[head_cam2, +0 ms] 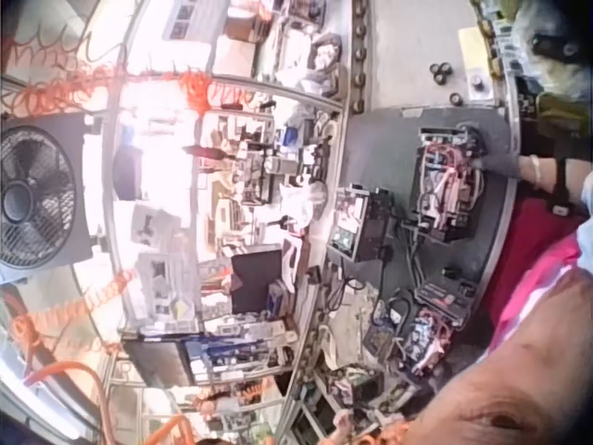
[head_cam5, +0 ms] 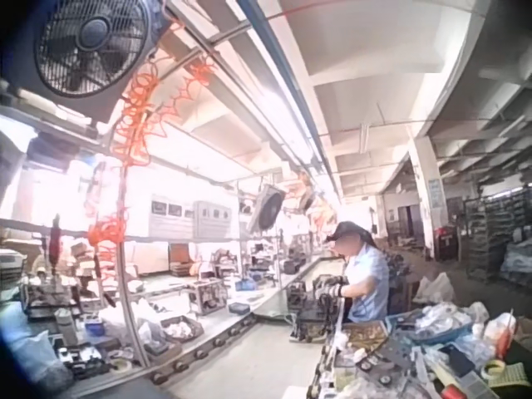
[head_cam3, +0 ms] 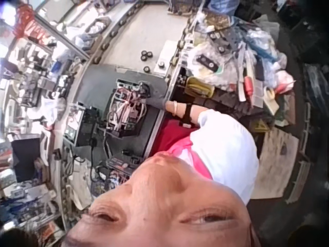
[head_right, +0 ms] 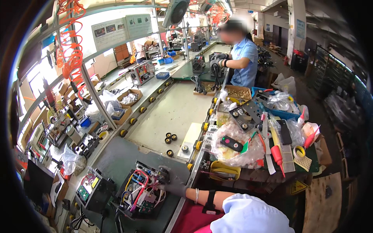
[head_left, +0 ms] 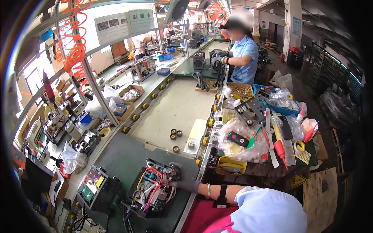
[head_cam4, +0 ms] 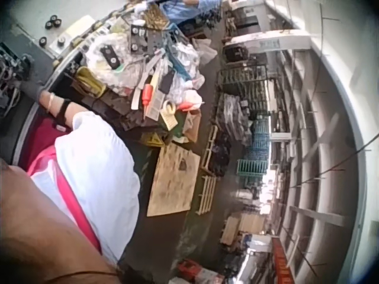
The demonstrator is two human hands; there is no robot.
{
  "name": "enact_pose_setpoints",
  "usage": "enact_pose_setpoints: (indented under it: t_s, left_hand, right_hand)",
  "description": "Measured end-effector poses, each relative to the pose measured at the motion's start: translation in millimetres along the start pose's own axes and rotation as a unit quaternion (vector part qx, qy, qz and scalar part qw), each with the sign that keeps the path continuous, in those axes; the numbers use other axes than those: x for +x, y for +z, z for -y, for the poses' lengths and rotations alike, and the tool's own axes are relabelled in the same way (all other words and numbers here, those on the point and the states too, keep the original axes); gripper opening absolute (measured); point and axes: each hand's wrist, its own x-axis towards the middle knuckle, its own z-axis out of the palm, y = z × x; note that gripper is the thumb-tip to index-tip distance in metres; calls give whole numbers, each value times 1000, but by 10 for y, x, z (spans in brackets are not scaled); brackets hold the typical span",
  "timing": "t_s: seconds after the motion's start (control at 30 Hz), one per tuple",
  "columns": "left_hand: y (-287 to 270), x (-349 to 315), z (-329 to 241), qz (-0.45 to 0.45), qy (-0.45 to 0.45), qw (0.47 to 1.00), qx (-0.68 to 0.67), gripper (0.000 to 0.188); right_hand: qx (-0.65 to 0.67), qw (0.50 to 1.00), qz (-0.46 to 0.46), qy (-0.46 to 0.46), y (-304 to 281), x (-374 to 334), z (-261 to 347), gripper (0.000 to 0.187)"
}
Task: Assemble internal components and wiring into a power supply unit on a factory assembly line.
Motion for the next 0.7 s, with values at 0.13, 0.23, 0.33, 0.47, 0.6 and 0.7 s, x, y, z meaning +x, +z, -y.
enact_pose_setpoints:
  t_s: [0.13, 0.23, 0.33, 0.47, 0.6, 0.7]
  left_hand:
    - [30, 87, 44, 13, -10, 1000, 8, 73]
    - [36, 127, 75, 21, -15, 1000, 11, 73]
    - [29, 146, 106, 31, -16, 999, 13, 73]
    - [-29, 139, 163, 38, -16, 999, 20, 74]
    - [-106, 93, 203, 42, -20, 999, 21, 74]
    - [-163, 48, 206, 40, -19, 999, 26, 74]
  right_hand:
    - [-103, 988, -68, -91, 59, -57, -87, 62]
    - [-188, 974, -103, -68, 139, -111, -153, 59]
    - [-158, 983, -93, -14, 381, -274, -186, 67]
    - [-96, 994, -9, 46, 826, -646, -41, 86]
    - [-153, 983, 98, 12, 1024, -731, 162, 100]
    - [-136, 962, 226, 74, 922, -559, 209, 105]
